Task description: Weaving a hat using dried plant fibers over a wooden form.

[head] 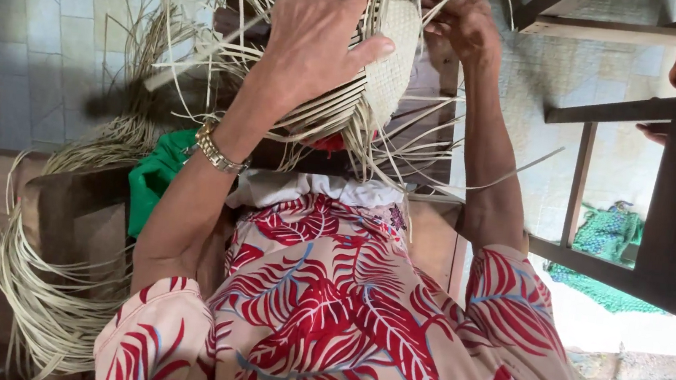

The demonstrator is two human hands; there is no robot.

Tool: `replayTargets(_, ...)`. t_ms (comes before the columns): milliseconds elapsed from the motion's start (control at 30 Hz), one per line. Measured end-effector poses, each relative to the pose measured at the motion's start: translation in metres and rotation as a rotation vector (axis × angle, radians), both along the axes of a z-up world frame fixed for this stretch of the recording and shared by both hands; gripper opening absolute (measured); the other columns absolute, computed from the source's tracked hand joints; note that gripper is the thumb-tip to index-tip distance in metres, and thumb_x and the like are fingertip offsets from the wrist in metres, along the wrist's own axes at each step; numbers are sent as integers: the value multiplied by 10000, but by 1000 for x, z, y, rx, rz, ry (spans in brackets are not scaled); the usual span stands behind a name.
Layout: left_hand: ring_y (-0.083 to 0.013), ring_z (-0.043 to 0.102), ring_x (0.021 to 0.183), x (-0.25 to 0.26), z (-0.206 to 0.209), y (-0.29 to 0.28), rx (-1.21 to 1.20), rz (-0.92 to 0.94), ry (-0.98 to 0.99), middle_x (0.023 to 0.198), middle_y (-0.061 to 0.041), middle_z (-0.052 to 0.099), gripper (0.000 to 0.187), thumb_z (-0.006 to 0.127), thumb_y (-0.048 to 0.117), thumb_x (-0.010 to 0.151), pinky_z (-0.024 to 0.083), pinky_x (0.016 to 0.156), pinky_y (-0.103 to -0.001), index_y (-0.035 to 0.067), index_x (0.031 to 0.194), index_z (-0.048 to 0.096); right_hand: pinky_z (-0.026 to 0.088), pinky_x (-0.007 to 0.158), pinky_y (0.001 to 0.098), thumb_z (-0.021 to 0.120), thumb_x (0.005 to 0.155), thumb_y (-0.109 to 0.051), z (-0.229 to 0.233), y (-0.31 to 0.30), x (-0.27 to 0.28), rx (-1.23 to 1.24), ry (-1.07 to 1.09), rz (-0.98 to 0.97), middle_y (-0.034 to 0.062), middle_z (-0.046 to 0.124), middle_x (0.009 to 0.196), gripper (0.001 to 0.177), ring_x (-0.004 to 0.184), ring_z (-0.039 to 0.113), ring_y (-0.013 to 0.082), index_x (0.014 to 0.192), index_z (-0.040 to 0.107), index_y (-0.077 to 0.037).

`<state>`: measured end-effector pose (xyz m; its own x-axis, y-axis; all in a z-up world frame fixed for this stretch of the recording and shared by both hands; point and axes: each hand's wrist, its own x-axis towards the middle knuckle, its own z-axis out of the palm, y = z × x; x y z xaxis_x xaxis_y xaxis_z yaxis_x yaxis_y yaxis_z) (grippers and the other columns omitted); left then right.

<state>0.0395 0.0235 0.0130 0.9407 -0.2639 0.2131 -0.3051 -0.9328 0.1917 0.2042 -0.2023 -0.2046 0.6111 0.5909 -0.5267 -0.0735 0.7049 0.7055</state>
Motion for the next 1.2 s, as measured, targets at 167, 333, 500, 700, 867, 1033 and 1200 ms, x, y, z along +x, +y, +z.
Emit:
replayTargets(167, -247, 478, 1038, 2, -5, 9, -166, -152, -165, 1113, -109, 551, 383, 714, 374, 790, 225, 865, -445, 74, 1020, 658, 528, 534, 194, 434, 832, -13, 59, 24, -50, -1897, -1291, 645, 84, 664, 819, 175, 650, 640, 136, 848, 608, -19)
replayTargets(333, -243, 530, 946, 6, -7, 11, -289, -258, -208, 1032, -105, 594, 212, 706, 237, 806, 289, 819, -409, 46, 896, 685, 505, 637, 269, 376, 790, -20, -32, 39, 7, -2246, -1489, 861, 81, 563, 777, 151, 712, 554, 183, 835, 517, -50)
replayTargets(500, -188, 535, 806, 6, -12, 9, -306, -275, -310, 884, -42, 591, 138, 695, 137, 821, 335, 775, -350, 45, 739, 634, 318, 450, 329, 345, 830, -260, -43, 37, -2, -2546, -1216, 1293, -15, 555, 623, 223, 548, 452, 130, 656, 448, -164)
replayTargets(700, -169, 535, 665, 3, -7, 4, -327, -175, -377, 785, 42, 598, 97, 676, 125, 789, 381, 546, -326, 97, 699, 652, 335, 493, 358, 466, 770, -211, -93, 19, 27, -2646, -1366, 1197, 34, 537, 711, 132, 623, 450, 158, 672, 464, -122)
replayTargets(867, -144, 528, 621, 3, -10, 5, -299, -166, -412, 719, 17, 599, 130, 695, 138, 778, 389, 502, -290, 106, 667, 634, 293, 438, 232, 507, 853, -87, -201, -18, 78, -2624, -1672, 686, -47, 467, 636, 232, 537, 403, 65, 652, 405, -143)
replayTargets(1033, -150, 531, 618, 4, -7, 7, -331, -202, -391, 741, 4, 590, 207, 706, 230, 797, 375, 467, -296, 77, 679, 631, 442, 576, 336, 490, 707, -141, 5, 21, -30, -2288, -1499, 799, 83, 591, 792, 128, 690, 539, 181, 753, 536, -30)
replayTargets(1200, -270, 512, 670, -3, -7, 13, -343, -270, -313, 809, -75, 554, 294, 694, 251, 819, 361, 517, -375, 37, 693, 536, 576, 584, 170, 564, 766, -193, 92, -7, -64, -2248, -1064, 911, -22, 654, 722, 76, 638, 655, 62, 761, 619, -141)
